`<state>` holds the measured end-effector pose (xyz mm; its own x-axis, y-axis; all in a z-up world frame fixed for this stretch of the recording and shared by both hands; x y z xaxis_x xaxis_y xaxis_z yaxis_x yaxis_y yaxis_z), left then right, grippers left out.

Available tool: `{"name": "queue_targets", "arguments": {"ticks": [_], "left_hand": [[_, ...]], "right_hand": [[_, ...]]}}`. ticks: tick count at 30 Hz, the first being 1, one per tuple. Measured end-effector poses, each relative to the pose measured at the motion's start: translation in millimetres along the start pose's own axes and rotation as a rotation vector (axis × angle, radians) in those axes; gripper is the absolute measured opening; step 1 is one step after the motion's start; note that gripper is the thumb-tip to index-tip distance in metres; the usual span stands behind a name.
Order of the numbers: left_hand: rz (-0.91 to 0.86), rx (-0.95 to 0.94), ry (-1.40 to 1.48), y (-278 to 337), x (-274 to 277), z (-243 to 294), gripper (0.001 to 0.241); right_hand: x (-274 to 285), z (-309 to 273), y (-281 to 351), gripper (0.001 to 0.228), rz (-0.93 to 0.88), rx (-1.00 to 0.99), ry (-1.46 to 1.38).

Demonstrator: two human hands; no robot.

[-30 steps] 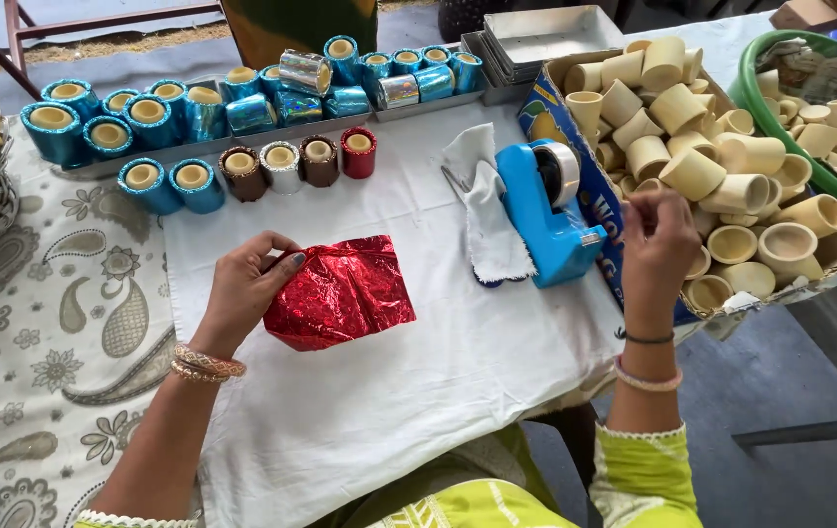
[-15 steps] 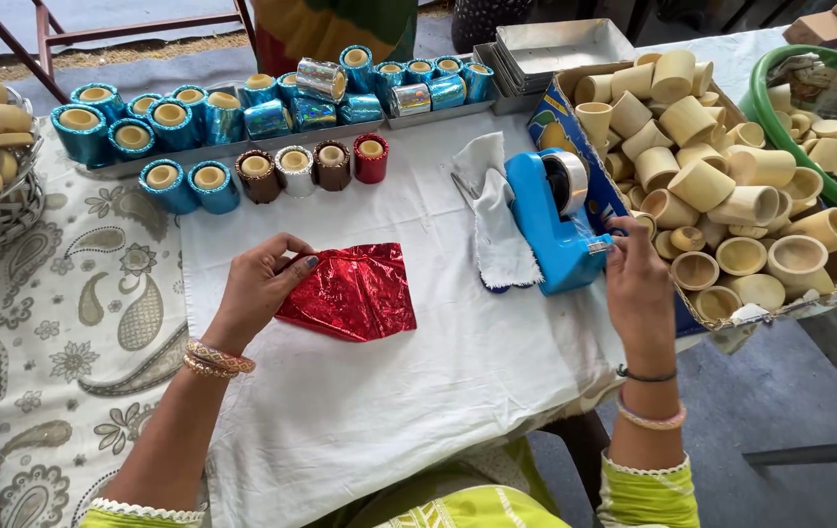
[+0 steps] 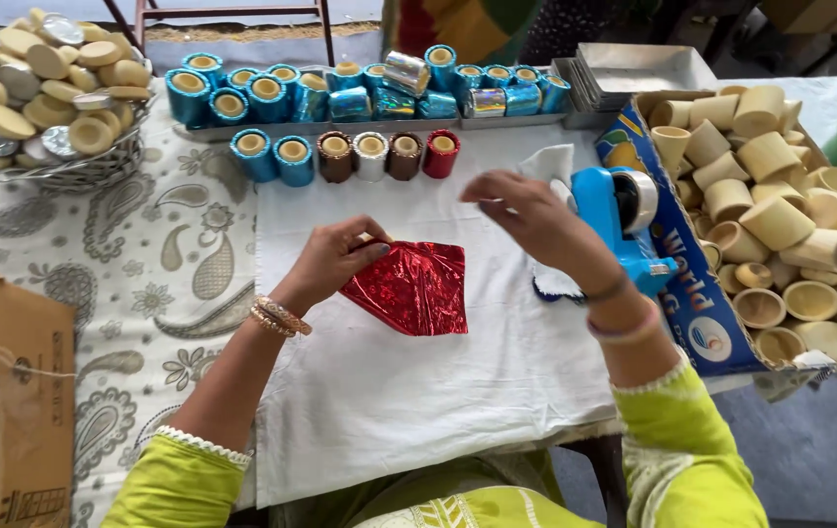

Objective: The person places a small candle into a beige cup, then wraps the cup with a red metallic sheet. They use a tape dispenser to secure the wrapping and place the finished item on the table.

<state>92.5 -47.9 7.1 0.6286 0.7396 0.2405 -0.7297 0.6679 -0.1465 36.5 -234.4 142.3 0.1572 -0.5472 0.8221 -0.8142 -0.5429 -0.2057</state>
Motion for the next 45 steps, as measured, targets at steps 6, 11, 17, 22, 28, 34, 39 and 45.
{"name": "queue_targets", "arguments": {"ticks": [6, 11, 17, 22, 28, 34, 39, 45], "left_hand": [[-0.163, -0.047, -0.017, 0.5, -5.3, -3.7, 0.015], [-0.226, -0.021, 0.01, 1.8, -6.7, -7.8, 0.015], [-0.243, 0.041, -0.001, 0.8, -7.5, -20.1, 0.016], [-0.207, 0.061, -0.103, -0.9, -10.6, -24.3, 0.015], [0.065, 0.007, -0.27, -3.0, 11.6, -24.9, 0.019], [0.208, 0.025, -0.31, -0.4, 23.3, -30.0, 0.019], [0.256, 0.098, -0.321, 3.3, 28.1, -25.0, 0.017], [0.322, 0.008, -0.358, 4.4, 29.9, -14.4, 0.013]], "right_hand": [[-97.0, 31.5, -65.5, 0.049, -0.431, 0.05, -0.113], [-133.5, 20.3, -73.9, 0.069, -0.54, 0.126, -0.176], [-139.8, 43.1, -67.5, 0.068, -0.457, 0.105, -0.213], [-118.9, 89.0, -67.2, 0.071, -0.339, -0.117, -0.43], [-92.8, 106.8, -61.4, 0.064, -0.2, -0.173, -0.873], [-115.6, 66.0, -58.0, 0.066, -0.457, -0.118, -0.797], [-124.4, 79.2, -57.6, 0.062, -0.467, -0.215, -0.508], [-103.2, 93.9, -61.4, 0.061, -0.282, -0.152, -0.701]]}}
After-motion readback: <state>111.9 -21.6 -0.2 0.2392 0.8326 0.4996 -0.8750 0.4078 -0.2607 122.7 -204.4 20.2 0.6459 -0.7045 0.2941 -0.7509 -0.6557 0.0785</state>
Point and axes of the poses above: each hand's wrist, its own y-axis away from the middle knuckle, its own x-axis out of the back of the hand, z = x × y, the point moved 10 cm from there along -y, towards the middle knuckle, and after that the axes turned 9 degrees about -z, right-handed, at the moved point
